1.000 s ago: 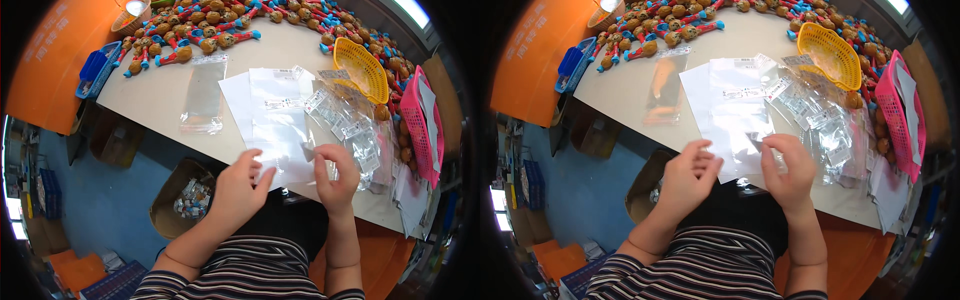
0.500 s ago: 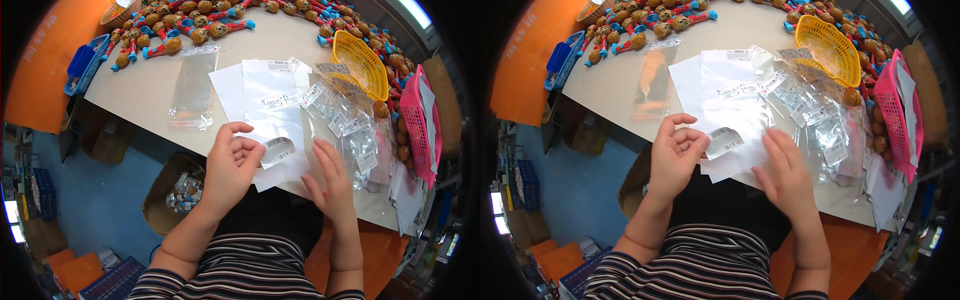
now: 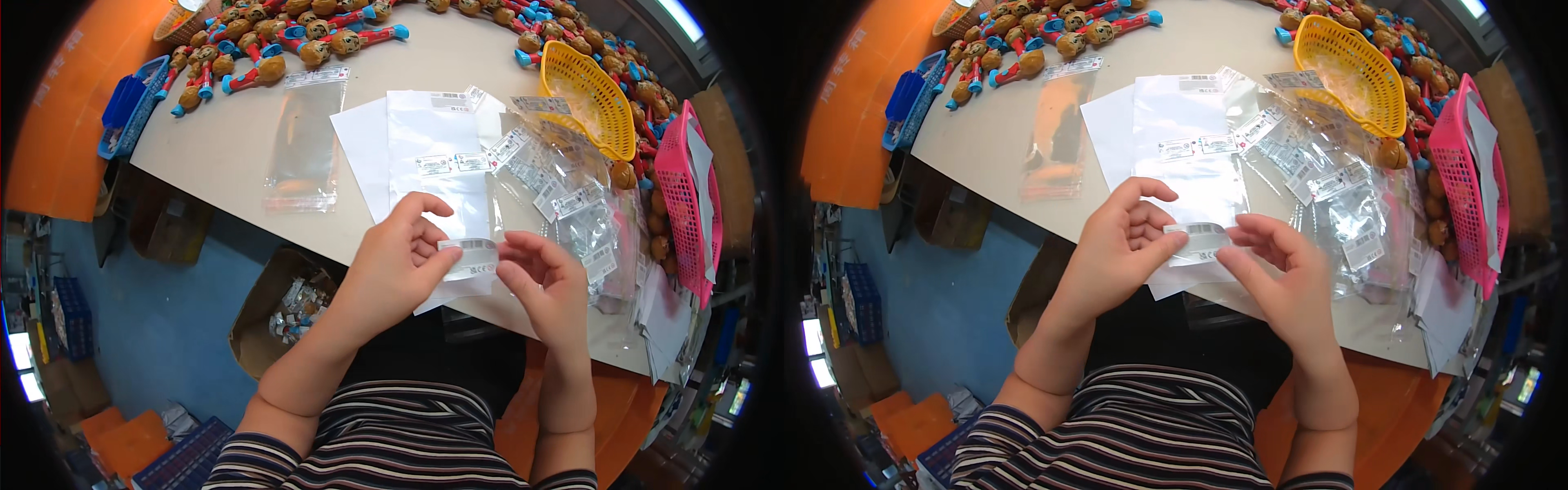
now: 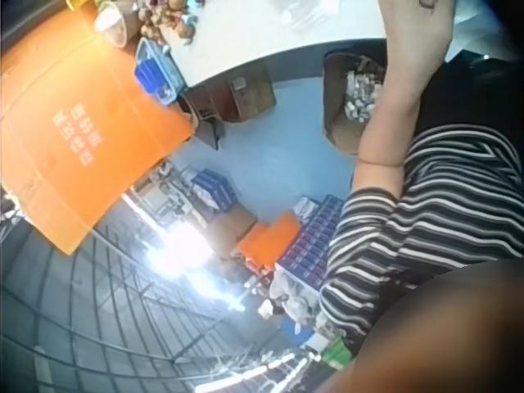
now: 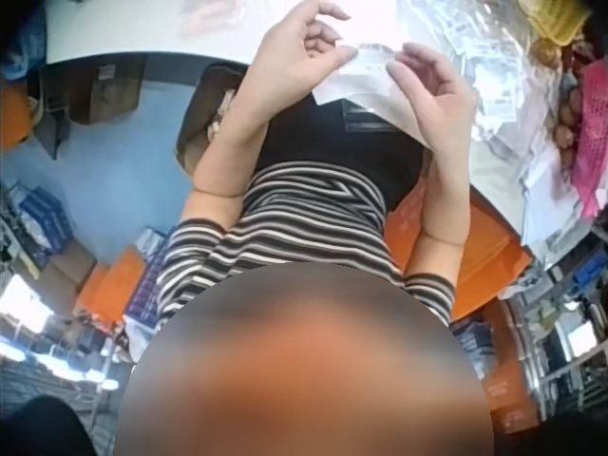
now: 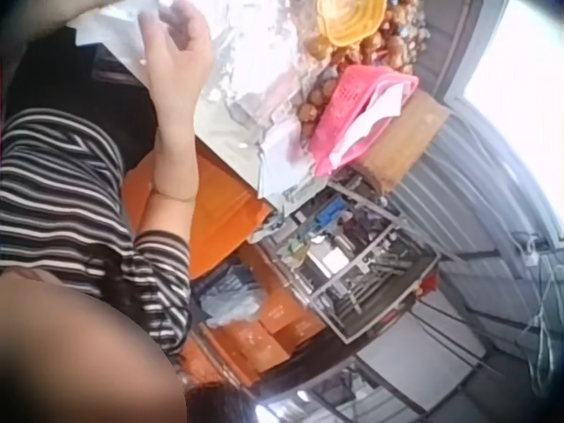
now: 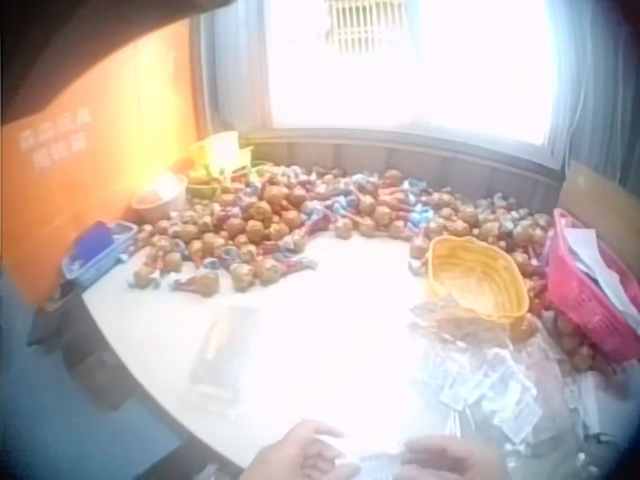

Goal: Sticking identification labels onto individual transparent plastic bags at a workstation.

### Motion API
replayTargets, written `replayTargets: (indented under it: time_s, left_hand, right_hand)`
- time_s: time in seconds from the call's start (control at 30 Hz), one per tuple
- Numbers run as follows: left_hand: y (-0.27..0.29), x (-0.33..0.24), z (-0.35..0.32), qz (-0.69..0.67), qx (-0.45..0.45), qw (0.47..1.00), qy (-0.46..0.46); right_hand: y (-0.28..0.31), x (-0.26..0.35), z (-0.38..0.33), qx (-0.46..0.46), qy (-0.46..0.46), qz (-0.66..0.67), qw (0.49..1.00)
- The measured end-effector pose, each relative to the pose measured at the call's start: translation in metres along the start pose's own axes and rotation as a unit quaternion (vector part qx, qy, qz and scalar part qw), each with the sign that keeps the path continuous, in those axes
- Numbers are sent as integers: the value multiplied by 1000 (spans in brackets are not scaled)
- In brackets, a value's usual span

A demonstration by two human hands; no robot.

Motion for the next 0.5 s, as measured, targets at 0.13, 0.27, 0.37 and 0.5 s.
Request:
replayTargets:
  time_s: [0.13,0.27,0.37,0.5]
  left_hand:
    - [-8,4,3,17,9,1000,-9]
    - [-11,5,6,28,-51,998,5]
    - [-10,8,7,-23,-79,997,6]
    - [-7,8,6,-64,-102,993,17]
  right_hand:
    - [9,-2,24,58,-71,6,996]
    - [6,-5,35,66,-51,-35,996]
    - [4,-1,37,65,-17,-46,997]
    - [8,-1,43,78,-31,-2,996]
Point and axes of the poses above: each hand's wrist, its own z-axis towards the middle knuckle, its own y-axis out of the back of the hand, x = y × z, the point moved 1 cm from there along z, towards the middle knuckle
